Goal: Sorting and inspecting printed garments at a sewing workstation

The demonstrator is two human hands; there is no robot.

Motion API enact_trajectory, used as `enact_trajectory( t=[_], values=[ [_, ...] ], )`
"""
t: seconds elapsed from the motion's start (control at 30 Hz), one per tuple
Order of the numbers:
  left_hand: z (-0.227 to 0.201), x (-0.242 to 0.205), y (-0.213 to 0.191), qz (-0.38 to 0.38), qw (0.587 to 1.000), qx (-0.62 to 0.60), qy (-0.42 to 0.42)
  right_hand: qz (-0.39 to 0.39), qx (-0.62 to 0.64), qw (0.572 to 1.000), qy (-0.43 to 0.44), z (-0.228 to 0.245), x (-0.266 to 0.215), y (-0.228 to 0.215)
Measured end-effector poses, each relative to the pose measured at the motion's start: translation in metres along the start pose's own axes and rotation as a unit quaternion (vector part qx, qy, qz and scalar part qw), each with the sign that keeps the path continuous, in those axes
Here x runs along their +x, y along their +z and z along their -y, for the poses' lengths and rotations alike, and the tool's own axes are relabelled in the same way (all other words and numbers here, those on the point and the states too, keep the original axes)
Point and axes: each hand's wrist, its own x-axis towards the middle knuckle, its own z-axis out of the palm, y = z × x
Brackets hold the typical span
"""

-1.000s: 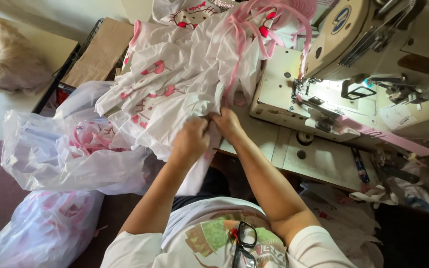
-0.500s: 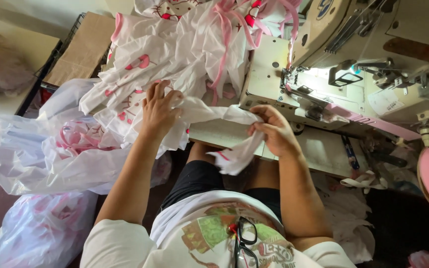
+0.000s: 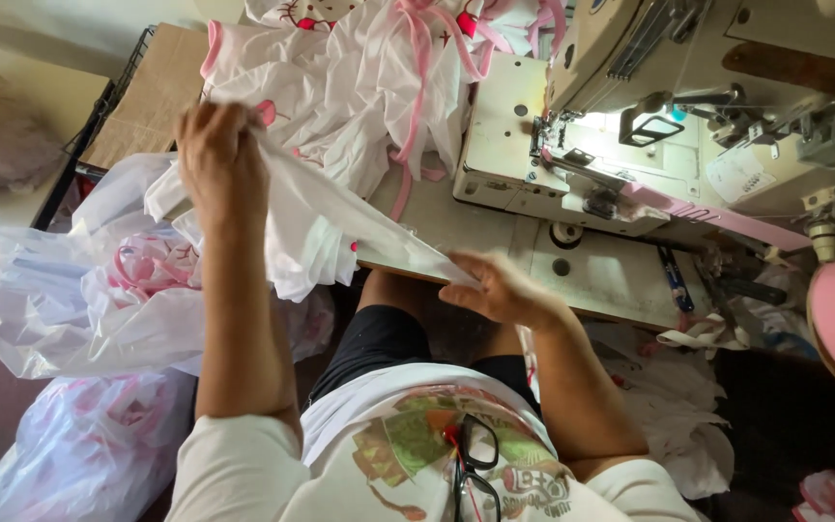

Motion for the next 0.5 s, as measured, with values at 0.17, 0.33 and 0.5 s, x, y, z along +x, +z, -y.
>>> enact_trajectory(
  t=[0.17,0.33,0.5],
  values=[
    [-0.138,0.073,0.047,-0.107,0.990,-0.045,0.079,0.123,0.266,0.956,0.018,-0.023,0.004,-0.006],
    [-0.178,0.025,0.182,0.358,0.923,0.133,0.053,-0.104,0.377,0.915,0.098,-0.048,-0.005,-0.009],
    [-0.172,0.003,0.201,0.104,0.990,-0.050,0.085,-0.117,0.392,0.909,0.080,-0.063,-0.023,-0.020]
  ],
)
